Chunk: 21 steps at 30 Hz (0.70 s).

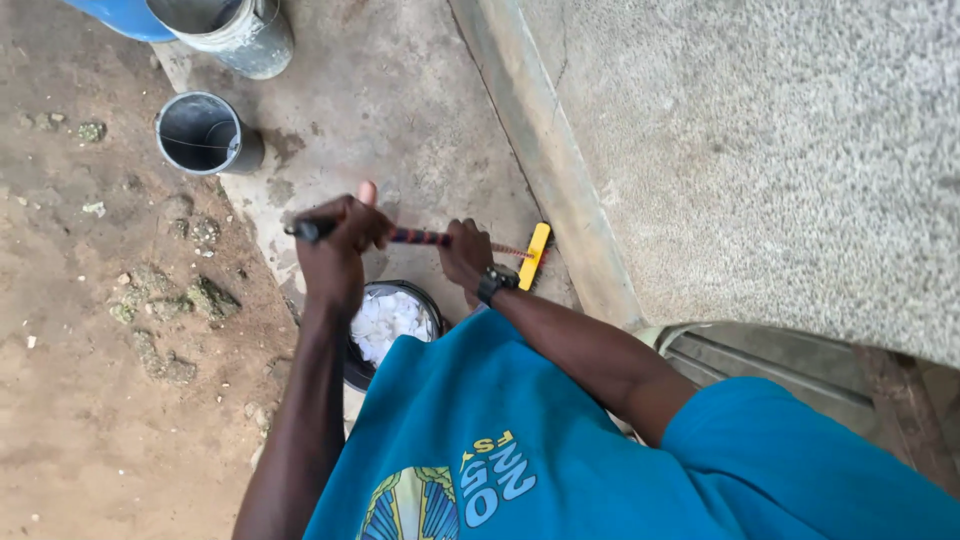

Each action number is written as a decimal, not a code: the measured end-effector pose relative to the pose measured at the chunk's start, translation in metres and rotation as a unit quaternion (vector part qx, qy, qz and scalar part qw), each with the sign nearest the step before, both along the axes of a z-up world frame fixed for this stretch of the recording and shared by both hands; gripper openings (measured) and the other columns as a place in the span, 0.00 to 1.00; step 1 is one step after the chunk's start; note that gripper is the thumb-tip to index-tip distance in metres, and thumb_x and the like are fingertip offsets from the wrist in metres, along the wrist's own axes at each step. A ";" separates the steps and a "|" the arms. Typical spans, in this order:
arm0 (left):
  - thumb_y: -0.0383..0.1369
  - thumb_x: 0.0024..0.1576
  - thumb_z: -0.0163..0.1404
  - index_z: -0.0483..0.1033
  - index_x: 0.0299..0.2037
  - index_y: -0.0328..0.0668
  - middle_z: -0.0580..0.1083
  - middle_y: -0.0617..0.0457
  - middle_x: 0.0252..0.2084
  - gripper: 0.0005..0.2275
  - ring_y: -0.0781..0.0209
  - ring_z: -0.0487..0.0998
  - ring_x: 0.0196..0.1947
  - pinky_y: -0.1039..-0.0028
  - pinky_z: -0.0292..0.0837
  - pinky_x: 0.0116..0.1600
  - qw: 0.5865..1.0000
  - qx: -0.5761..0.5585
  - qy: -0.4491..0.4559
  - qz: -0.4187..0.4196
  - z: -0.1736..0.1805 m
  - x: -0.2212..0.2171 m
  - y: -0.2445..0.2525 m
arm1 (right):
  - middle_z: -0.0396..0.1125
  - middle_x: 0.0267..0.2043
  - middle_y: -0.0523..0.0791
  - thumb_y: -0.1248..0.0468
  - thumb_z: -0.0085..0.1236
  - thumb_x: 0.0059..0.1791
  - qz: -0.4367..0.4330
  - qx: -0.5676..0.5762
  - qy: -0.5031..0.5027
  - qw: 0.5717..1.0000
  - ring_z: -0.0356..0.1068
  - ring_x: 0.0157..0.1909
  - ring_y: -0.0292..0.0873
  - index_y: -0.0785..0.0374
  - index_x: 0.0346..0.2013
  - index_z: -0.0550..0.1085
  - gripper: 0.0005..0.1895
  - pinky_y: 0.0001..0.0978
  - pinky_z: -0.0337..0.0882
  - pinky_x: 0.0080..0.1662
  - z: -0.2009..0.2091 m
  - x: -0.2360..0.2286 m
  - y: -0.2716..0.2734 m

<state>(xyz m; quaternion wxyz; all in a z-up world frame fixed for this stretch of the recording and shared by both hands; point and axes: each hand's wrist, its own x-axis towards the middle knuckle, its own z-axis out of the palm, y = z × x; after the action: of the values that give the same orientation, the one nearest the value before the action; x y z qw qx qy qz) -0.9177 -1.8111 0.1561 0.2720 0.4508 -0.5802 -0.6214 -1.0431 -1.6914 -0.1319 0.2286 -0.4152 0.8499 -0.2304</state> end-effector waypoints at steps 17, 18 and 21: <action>0.35 0.67 0.52 0.71 0.22 0.38 0.71 0.55 0.22 0.19 0.67 0.70 0.25 0.73 0.67 0.38 0.944 -0.098 -0.013 0.315 0.050 0.050 -0.042 | 0.67 0.40 0.48 0.66 0.57 0.45 0.249 -0.095 -0.118 0.957 0.68 0.42 0.52 0.60 0.36 0.70 0.07 0.51 0.63 0.52 0.012 0.116 -0.202; 0.35 0.67 0.53 0.69 0.20 0.38 0.69 0.56 0.21 0.21 0.68 0.70 0.24 0.72 0.69 0.39 0.940 -0.134 -0.039 0.310 0.054 0.049 -0.036 | 0.68 0.38 0.46 0.67 0.55 0.47 0.255 -0.097 -0.153 0.950 0.69 0.40 0.49 0.57 0.32 0.71 0.02 0.49 0.64 0.51 0.013 0.126 -0.203; 0.35 0.64 0.57 0.63 0.18 0.35 0.58 0.55 0.18 0.23 0.65 0.55 0.22 0.66 0.48 0.30 0.939 -0.110 -0.240 0.220 0.067 0.012 -0.008 | 0.68 0.37 0.46 0.65 0.56 0.47 0.252 -0.115 -0.164 0.947 0.69 0.40 0.49 0.58 0.33 0.71 0.02 0.48 0.65 0.50 0.027 0.122 -0.191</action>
<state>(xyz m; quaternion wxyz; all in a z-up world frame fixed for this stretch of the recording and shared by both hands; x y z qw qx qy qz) -0.9060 -1.8191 0.2227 0.3024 0.6698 -0.5798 -0.3517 -0.9211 -1.8821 -0.1050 0.3664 -0.5961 0.6356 -0.3264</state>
